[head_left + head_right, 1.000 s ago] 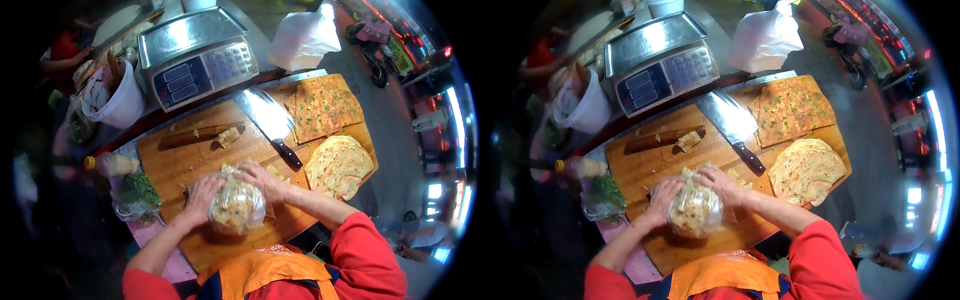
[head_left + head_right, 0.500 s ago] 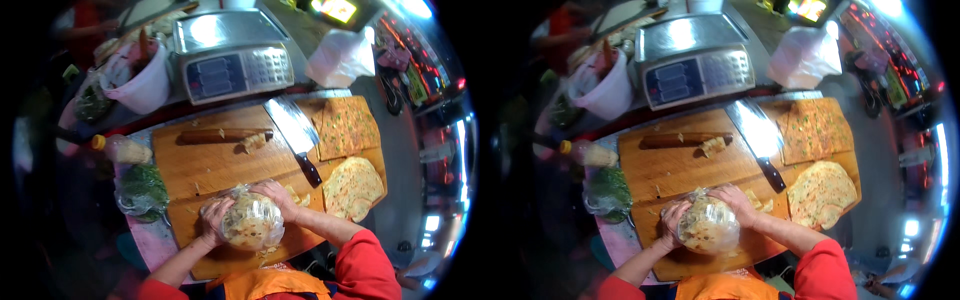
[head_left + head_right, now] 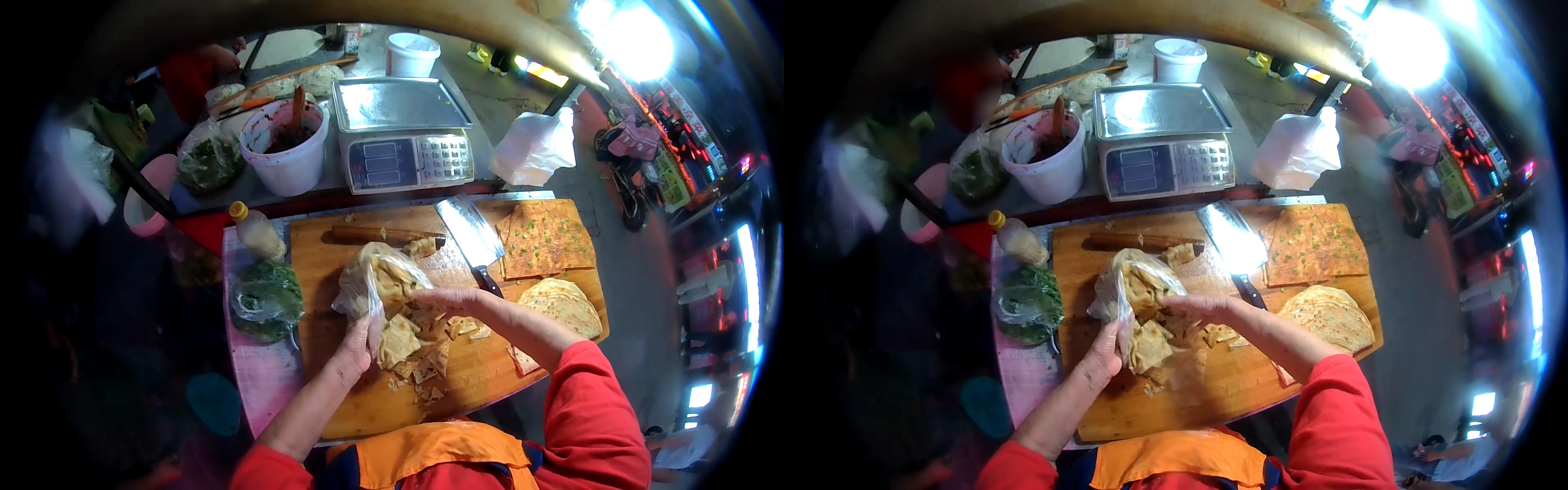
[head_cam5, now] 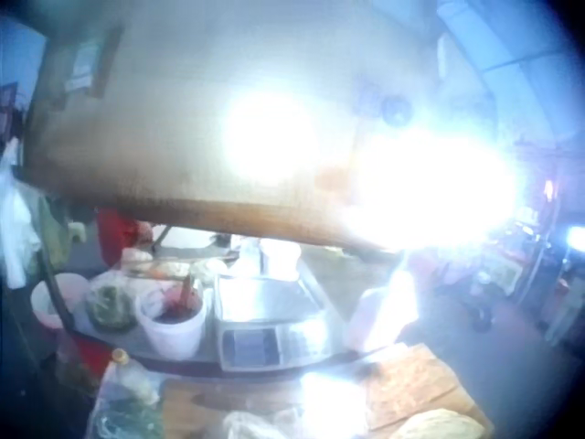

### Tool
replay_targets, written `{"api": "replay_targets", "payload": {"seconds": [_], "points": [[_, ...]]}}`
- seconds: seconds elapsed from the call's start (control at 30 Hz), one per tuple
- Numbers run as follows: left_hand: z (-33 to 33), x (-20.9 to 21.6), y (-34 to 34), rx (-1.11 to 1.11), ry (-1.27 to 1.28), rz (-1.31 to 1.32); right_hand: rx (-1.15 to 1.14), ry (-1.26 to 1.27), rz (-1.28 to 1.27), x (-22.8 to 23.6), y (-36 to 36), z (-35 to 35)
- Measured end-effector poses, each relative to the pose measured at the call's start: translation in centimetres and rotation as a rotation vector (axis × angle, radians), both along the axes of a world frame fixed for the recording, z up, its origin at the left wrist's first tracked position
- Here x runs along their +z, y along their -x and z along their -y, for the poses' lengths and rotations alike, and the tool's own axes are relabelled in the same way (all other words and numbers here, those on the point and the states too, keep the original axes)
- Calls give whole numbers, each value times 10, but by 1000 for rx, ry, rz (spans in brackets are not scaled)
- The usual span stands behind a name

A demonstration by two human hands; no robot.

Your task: The person cuts flatbread into smaller pieces using a cleaver on a wooden cutting board, places the pieces into plastic bags, weighs them on a digital scale, and hands the packaged food to customers at a street food stall.

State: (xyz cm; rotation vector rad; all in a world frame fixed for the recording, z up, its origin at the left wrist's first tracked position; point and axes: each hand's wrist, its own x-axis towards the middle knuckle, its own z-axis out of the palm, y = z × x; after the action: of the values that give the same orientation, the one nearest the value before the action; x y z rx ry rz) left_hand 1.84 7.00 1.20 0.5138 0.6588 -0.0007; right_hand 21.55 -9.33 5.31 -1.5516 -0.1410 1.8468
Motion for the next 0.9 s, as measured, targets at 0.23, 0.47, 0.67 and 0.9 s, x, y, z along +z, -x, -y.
{"api": "replay_targets", "payload": {"seconds": [0.23, 0.47, 0.67, 0.9], "points": [[-13, 62, 18, -75, 5, -44, 261, -74, 571, 70, 23, -14], [-28, 33, 25, 225, -194, -193, 294, 112, 928, 73, 35, -4], [-49, 5, 40, 177, -441, -127, 453, 17, 1421, 30, 14, 4], [-35, 12, 99, 44, -800, -100, 88, 192, 1295, 36, 49, 27]]}}
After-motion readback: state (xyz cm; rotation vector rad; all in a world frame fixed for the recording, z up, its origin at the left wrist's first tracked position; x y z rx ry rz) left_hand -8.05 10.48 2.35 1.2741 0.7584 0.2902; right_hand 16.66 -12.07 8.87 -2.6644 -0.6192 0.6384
